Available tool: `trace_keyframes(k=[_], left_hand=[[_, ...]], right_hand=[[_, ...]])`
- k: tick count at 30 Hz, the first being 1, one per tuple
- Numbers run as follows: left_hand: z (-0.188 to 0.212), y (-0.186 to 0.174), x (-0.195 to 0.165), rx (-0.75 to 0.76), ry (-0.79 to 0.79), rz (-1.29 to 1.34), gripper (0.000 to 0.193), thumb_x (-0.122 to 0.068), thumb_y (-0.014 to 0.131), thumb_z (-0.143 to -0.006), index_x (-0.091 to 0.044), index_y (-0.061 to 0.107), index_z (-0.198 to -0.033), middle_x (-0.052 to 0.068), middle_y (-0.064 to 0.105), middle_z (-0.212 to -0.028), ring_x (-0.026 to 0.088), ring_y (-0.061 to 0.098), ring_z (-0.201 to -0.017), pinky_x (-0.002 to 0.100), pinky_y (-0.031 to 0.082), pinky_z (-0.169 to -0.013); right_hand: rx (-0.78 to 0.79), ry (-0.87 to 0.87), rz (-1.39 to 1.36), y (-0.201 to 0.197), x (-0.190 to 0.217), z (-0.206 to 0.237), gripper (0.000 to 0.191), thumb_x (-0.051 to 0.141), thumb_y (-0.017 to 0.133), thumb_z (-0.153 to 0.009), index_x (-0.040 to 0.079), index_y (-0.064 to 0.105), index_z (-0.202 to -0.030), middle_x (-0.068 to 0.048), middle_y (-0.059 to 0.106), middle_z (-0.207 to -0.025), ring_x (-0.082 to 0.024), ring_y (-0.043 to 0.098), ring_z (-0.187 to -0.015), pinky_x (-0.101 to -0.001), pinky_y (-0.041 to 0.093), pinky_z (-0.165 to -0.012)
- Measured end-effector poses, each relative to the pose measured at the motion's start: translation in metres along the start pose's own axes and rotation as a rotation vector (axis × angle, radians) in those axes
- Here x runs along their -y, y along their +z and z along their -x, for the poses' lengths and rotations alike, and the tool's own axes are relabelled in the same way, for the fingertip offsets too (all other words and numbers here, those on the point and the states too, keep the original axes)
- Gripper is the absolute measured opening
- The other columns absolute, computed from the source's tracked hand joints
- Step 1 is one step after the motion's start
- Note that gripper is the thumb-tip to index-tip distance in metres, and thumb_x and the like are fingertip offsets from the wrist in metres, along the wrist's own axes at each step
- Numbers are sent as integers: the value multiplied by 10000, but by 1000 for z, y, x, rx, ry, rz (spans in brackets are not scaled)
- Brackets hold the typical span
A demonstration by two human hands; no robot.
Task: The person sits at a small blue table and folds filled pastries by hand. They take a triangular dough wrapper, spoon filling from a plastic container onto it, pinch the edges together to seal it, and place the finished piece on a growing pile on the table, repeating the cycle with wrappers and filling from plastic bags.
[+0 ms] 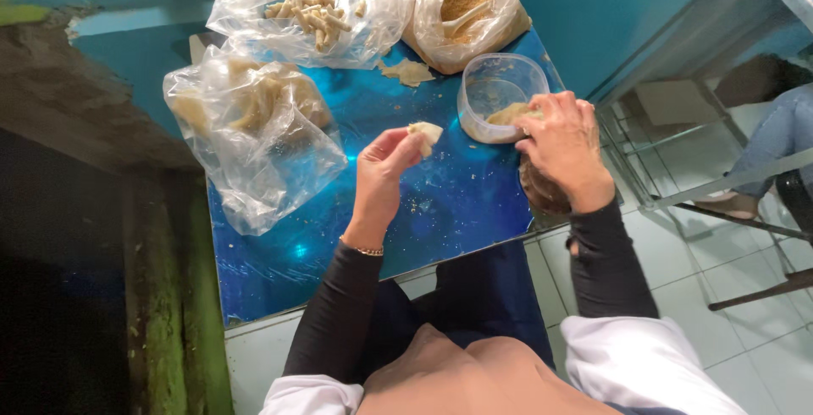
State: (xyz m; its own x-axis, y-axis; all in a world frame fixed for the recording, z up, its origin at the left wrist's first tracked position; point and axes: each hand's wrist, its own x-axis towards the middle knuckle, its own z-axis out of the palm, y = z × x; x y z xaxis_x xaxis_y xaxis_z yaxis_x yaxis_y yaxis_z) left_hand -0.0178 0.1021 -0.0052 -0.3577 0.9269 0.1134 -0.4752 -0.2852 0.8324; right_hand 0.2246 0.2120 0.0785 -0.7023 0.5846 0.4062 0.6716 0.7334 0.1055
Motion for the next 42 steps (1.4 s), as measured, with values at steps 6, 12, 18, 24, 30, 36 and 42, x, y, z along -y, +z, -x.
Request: trace_keyframes(k=[6,12,18,24,30,36,42], left_hand=[[1,-2,3,23,-69,54,240,-170,730,-980,-4,745,-1152,54,765,-1031,102,685,-898,259,540,-842],[2,-1,3,36,-125,111,268,-176,715,-978,1,745,-1177,64,767,-1047,124,711,-938,288,564,-870],[2,3,1,66,-54,232,168,-120,726,-996,-24,686,-1128,96,745,-1122,164,713,-1016,311,564,-929],[4,5,2,61,-146,307,189,-104,706,-971,-20,664,-1136,138,739,-1123,237,734,-1038,366,586,-938],[4,2,10,41,-128,327,233,-118,709,-996,-12,649,-1194,115,710,-1165,205,710,-1062,392,591,-963],[3,4,14,-5,-132,249,240,-139,692,-1012,6,648,-1198,131,708,-1162,209,713,-1050,386,600,-940],[4,5,7,34,-163,247,265,-183,662,-1001,2,621,-1187,146,725,-1160,234,743,-1052,363,594,-932]], right_hand=[[17,-105,95,30,-28,-4,95,234,785,-823,188,752,-899,23,627,-1176,-212,545,-1168,-411,398,-983],[62,-168,165,28,-29,-12,82,237,788,-826,192,741,-875,28,627,-1159,-200,556,-1153,-402,406,-957],[53,-119,-358,-7,-8,-18,262,60,714,-819,96,699,-1078,-58,611,-1247,-275,555,-1185,-416,476,-946],[-48,-28,-1064,-4,66,0,578,-109,571,-831,110,665,-1358,-89,599,-1353,-301,595,-1265,-410,485,-1067],[-340,-93,-333,27,106,7,620,-75,630,-855,190,691,-1412,-50,618,-1304,-240,607,-1097,-383,485,-898],[-374,-85,101,27,103,10,568,61,686,-922,242,665,-1461,-35,595,-1317,-238,590,-1107,-403,423,-852],[-367,-79,-82,25,97,11,597,-11,646,-899,234,644,-1444,-50,589,-1384,-266,592,-1197,-430,430,-940]])
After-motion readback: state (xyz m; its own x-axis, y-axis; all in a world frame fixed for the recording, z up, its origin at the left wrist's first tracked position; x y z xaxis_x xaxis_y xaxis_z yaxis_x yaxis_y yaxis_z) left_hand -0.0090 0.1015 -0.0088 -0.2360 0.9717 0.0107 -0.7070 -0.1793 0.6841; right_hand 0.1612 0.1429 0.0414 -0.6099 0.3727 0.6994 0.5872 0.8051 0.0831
